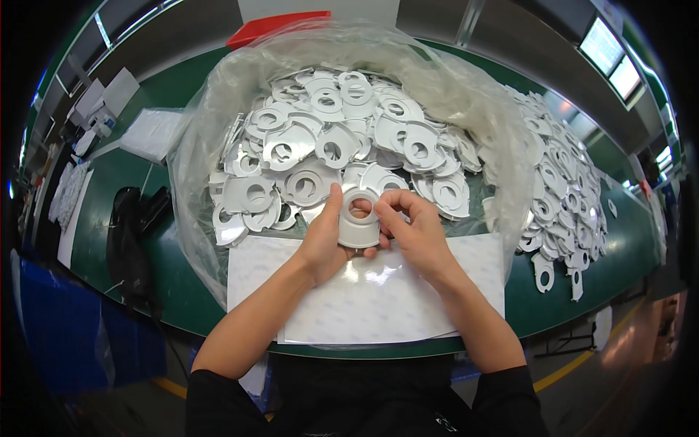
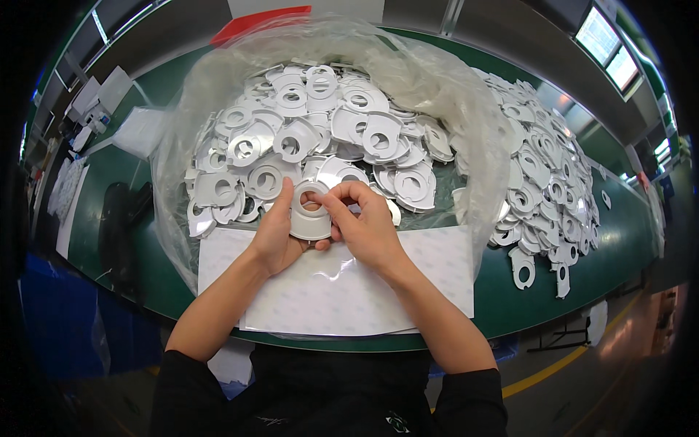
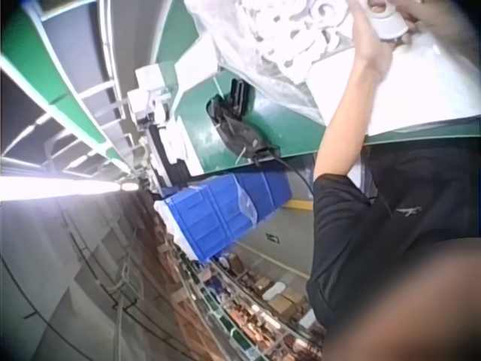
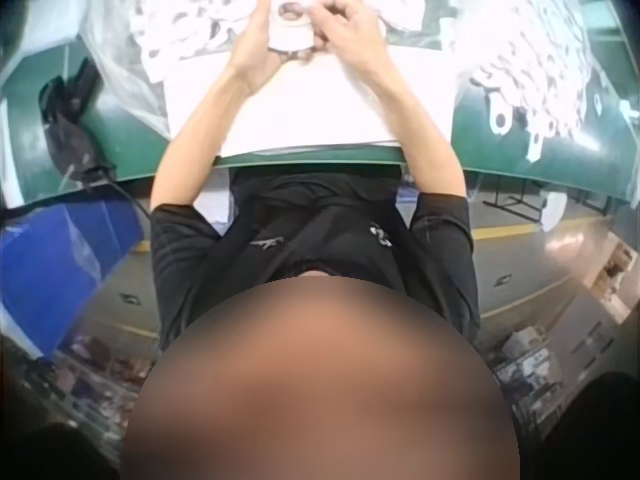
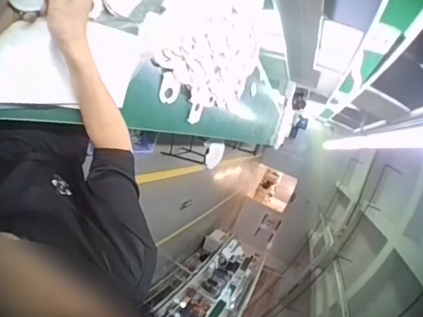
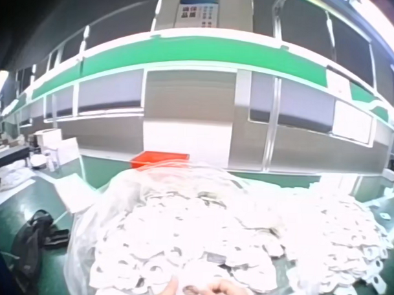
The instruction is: Peel adhesive rings from a backing sheet and apply them to circular light fixture components.
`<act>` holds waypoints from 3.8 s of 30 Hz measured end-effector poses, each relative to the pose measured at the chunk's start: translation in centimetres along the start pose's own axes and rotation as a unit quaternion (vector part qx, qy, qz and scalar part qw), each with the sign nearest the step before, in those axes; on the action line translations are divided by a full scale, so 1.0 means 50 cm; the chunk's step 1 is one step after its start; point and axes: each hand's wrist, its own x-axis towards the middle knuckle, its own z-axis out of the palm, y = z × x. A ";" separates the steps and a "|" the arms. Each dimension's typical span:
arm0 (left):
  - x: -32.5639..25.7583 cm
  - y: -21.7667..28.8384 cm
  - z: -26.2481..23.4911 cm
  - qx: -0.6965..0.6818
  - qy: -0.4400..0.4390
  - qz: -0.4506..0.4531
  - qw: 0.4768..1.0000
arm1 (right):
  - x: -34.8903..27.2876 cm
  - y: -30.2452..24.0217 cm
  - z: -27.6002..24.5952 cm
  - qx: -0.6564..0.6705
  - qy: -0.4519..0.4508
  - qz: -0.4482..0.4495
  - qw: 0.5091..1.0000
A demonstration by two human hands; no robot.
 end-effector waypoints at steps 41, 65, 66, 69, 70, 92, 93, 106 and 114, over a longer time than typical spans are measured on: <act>-0.002 -0.003 0.011 0.008 -0.001 0.045 0.999 | 0.003 0.025 0.001 -0.038 0.013 -0.041 0.998; -0.010 -0.014 0.012 0.113 -0.038 0.070 0.990 | 0.000 -0.004 -0.010 0.007 0.068 0.025 0.997; -0.011 -0.014 0.013 0.133 -0.045 0.064 0.988 | -0.001 -0.004 -0.011 0.000 0.072 0.022 0.997; -0.016 -0.014 0.022 0.181 -0.043 0.062 0.981 | -0.003 -0.004 -0.008 -0.025 0.085 -0.007 0.996; -0.018 -0.015 0.025 0.209 -0.036 0.066 0.975 | -0.004 -0.004 -0.007 -0.025 0.085 -0.007 0.996; -0.008 0.008 0.017 0.080 -0.040 -0.012 0.996 | -0.017 -0.029 -0.023 -0.306 0.035 -0.073 0.949; -0.007 0.011 0.019 0.079 -0.052 -0.022 0.995 | -0.014 -0.020 -0.031 -0.345 0.046 -0.113 0.931; -0.023 0.106 -0.028 0.414 0.110 0.353 0.832 | -0.005 -0.095 -0.186 0.145 0.195 -0.177 0.954; -0.024 0.140 -0.085 0.718 0.245 0.438 0.483 | -0.020 -0.148 -0.202 0.119 0.356 -0.261 0.889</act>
